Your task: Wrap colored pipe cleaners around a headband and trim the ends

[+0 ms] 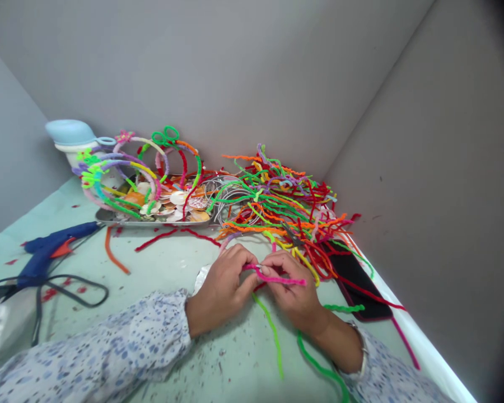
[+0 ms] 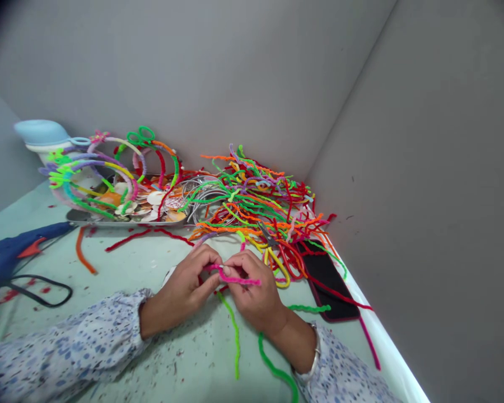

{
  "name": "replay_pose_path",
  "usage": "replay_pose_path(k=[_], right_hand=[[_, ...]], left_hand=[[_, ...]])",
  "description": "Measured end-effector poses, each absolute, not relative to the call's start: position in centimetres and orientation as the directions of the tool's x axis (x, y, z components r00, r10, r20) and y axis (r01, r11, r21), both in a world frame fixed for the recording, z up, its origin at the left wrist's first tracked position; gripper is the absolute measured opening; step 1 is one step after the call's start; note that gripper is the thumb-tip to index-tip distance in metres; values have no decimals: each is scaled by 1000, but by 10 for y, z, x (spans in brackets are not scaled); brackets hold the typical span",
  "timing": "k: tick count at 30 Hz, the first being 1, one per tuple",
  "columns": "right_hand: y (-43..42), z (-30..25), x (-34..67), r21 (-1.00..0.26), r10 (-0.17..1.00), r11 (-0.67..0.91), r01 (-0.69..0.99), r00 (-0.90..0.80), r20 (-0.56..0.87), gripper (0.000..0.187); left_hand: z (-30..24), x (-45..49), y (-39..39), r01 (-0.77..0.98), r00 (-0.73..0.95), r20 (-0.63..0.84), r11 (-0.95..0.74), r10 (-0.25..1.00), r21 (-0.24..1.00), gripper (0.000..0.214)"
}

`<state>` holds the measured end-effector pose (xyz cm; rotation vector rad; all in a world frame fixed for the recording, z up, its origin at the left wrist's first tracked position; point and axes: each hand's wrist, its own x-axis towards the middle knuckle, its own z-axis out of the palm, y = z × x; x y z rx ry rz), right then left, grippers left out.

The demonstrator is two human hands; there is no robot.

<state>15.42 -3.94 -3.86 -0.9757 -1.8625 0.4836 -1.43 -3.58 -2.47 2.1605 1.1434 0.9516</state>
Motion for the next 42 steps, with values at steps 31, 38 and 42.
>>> replay_pose_path(k=[31, 38, 42], right_hand=[[-42, -41, 155, -677, 787, 613, 408, -249, 564, 8], [-41, -42, 156, -674, 788, 614, 412, -266, 555, 7], [-40, -43, 156, -685, 812, 578, 444, -232, 535, 7]], left_hand=[[-30, -17, -36, 415, 358, 357, -490, 863, 767, 19], [-28, -17, -34, 388, 351, 320, -448, 880, 805, 22], [-26, -16, -35, 399, 351, 306, -437, 885, 806, 17]])
